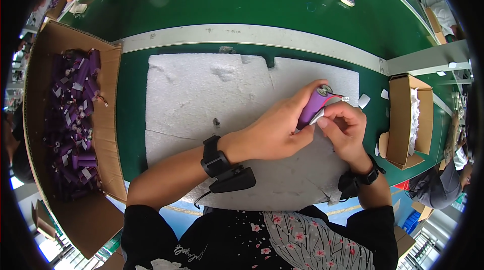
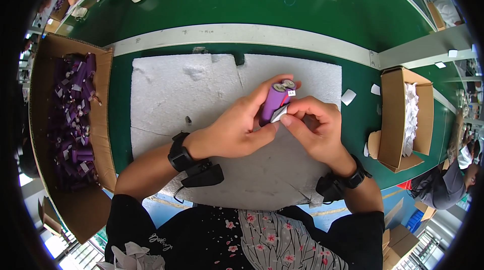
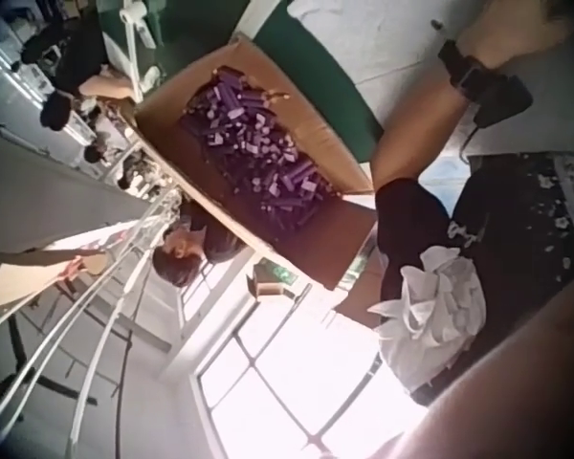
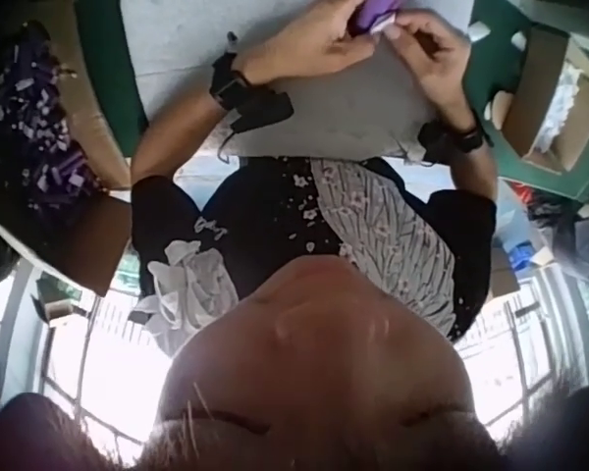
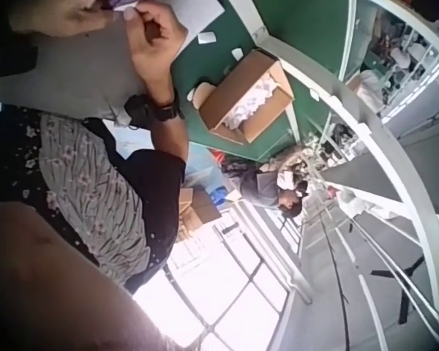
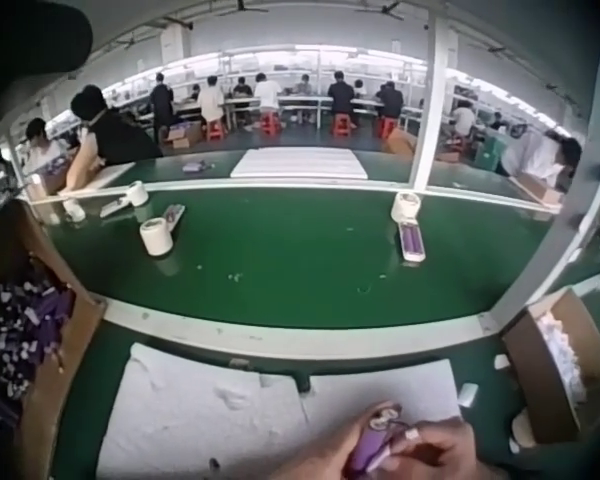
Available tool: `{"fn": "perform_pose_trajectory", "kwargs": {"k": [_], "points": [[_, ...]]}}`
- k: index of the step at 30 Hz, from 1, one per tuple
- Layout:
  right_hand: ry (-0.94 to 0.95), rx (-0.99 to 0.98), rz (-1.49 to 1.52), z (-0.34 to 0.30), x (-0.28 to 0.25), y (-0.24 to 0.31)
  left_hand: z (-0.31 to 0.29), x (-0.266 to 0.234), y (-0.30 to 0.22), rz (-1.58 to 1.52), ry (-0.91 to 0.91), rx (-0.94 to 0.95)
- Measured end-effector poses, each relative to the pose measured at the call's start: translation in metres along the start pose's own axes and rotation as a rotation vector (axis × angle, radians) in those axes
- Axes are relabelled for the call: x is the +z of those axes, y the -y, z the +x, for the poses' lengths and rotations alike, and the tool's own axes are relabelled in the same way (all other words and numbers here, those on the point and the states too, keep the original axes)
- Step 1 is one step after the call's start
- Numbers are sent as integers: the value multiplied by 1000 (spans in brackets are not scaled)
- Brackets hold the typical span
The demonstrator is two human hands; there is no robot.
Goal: The person picks up a battery pack, peels off a piece of tape, and applies a new adhesive strip. They then pick up a fan housing, connect the battery pack's wire to the circuit board, and press the battery into the housing.
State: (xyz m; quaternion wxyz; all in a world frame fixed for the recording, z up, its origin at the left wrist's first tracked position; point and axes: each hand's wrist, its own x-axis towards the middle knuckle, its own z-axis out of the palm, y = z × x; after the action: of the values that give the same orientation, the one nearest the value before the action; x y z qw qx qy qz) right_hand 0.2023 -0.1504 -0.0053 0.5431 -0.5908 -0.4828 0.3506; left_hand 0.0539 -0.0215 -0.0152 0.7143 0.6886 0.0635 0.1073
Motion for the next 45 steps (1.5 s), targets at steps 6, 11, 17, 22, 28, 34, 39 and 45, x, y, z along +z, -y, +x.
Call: {"fn": "perform_pose_trajectory", "kwargs": {"k": [6, 11, 17, 22, 28, 34, 39, 45], "points": [[21, -4, -21, 0, -1, -1, 1, 0, -1, 6, -4, 32], [29, 14, -59, 0, -2, 0, 1, 1, -4, -14, 0, -19], [35, 0, -60, 0, -1, -1, 0, 1, -2, 9, -5, -2], [23, 3, -36, 0, -1, 0, 0, 0, -6, -31, 5, -34], [24, 5, -40, 0, -1, 0, -1, 0, -8, -91, 21, -67], [23, 11, -30, 1, 0, 2, -1, 1, -2, -94, -8, 12], [18, 16, 5, 0, -2, 1, -1, 1, -2, -100, -3, 10], [-10, -16, 17, 2, 2, -1, -1, 0, 0, -86, 12, 37]]}}
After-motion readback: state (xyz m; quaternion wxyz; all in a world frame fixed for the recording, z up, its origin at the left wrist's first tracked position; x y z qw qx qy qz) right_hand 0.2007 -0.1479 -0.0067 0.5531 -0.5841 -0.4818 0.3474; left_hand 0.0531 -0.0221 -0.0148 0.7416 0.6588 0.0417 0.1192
